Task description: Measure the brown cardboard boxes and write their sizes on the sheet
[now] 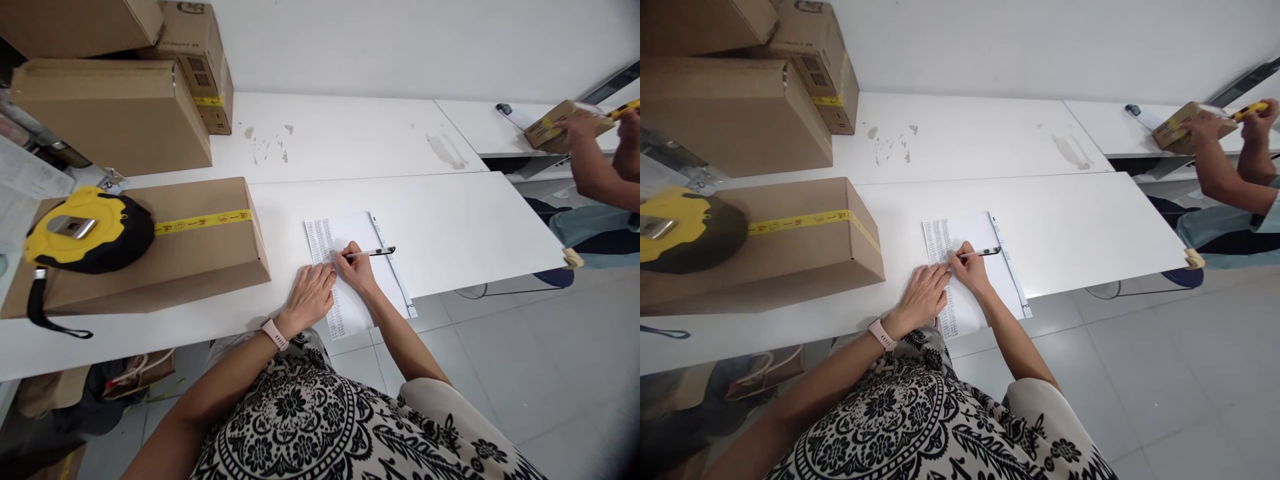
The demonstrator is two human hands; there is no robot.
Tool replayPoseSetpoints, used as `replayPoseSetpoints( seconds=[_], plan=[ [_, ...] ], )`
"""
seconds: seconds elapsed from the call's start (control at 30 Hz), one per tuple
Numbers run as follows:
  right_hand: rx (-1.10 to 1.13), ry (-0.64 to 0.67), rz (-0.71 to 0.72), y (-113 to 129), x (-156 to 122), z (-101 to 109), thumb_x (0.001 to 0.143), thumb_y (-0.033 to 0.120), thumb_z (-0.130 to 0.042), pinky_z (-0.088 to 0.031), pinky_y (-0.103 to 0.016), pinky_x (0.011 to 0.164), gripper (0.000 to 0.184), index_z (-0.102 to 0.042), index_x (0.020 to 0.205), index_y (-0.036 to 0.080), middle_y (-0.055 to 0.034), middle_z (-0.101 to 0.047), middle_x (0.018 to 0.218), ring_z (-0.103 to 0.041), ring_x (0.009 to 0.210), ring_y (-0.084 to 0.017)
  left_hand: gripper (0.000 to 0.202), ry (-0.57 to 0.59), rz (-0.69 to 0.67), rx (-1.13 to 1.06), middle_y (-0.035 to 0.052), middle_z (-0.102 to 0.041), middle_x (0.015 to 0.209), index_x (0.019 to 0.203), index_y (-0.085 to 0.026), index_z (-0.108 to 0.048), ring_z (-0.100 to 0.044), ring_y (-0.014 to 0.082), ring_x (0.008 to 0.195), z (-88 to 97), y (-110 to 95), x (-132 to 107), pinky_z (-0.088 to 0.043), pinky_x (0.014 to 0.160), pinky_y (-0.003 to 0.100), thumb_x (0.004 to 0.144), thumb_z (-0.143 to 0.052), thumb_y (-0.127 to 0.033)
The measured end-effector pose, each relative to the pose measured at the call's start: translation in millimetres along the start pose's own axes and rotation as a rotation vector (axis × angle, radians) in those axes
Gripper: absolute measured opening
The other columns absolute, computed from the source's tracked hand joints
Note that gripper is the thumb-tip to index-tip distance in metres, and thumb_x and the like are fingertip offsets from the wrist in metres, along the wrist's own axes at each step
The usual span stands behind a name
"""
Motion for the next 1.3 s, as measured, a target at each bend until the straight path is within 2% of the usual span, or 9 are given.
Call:
replayPoseSetpoints(
  seconds=[0.53,1.0,1.3],
  plan=[
    [0.037,-0.016,-0.029,-4.2,0.7,0.6,0.079,0.033,-0.065,-0.030,-0.028,0.053,0.026,-0.042,0.069,0.025,0.0070,-0.040,0.058,-0.037,0.054,-0.012,0.045,-0.005,0.001,-0.002,0.0154,-0.051,0.155,0.142,-0.011,-0.053,-0.044,0.0306,0.141,0.0,0.4,-0.6,-0.033,0.117,0.051,0.100,-0.044,-0.020],
    [0.020,-0.032,-0.023,-2.5,1.0,2.3,0.082,0.037,-0.065,-0.031,-0.027,0.053,0.029,-0.042,0.070,0.025,0.0065,-0.038,0.057,-0.036,0.056,-0.013,0.044,0.004,0.001,-0.011,0.0150,-0.051,0.156,0.142,-0.011,-0.053,-0.045,0.0307,0.141,1.3,-0.2,0.1,-0.033,0.117,0.051,0.100,-0.043,-0.020],
    [0.033,-0.031,-0.038,-1.6,1.8,1.1,0.078,0.034,-0.065,-0.031,-0.027,0.053,0.027,-0.041,0.069,0.025,0.0068,-0.038,0.057,-0.036,0.055,-0.012,0.044,0.002,-0.001,-0.018,0.0160,-0.051,0.155,0.142,-0.009,-0.053,-0.045,0.0309,0.141,1.7,-0.5,-0.1,-0.034,0.117,0.052,0.100,-0.043,-0.020]
  ],
)
Point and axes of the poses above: each hand's wrist, its own x-axis towards the middle knuckle, its own z-axis out of the back of the hand, y = z × x, the point moved 5 cm from there along x, towards the middle knuckle
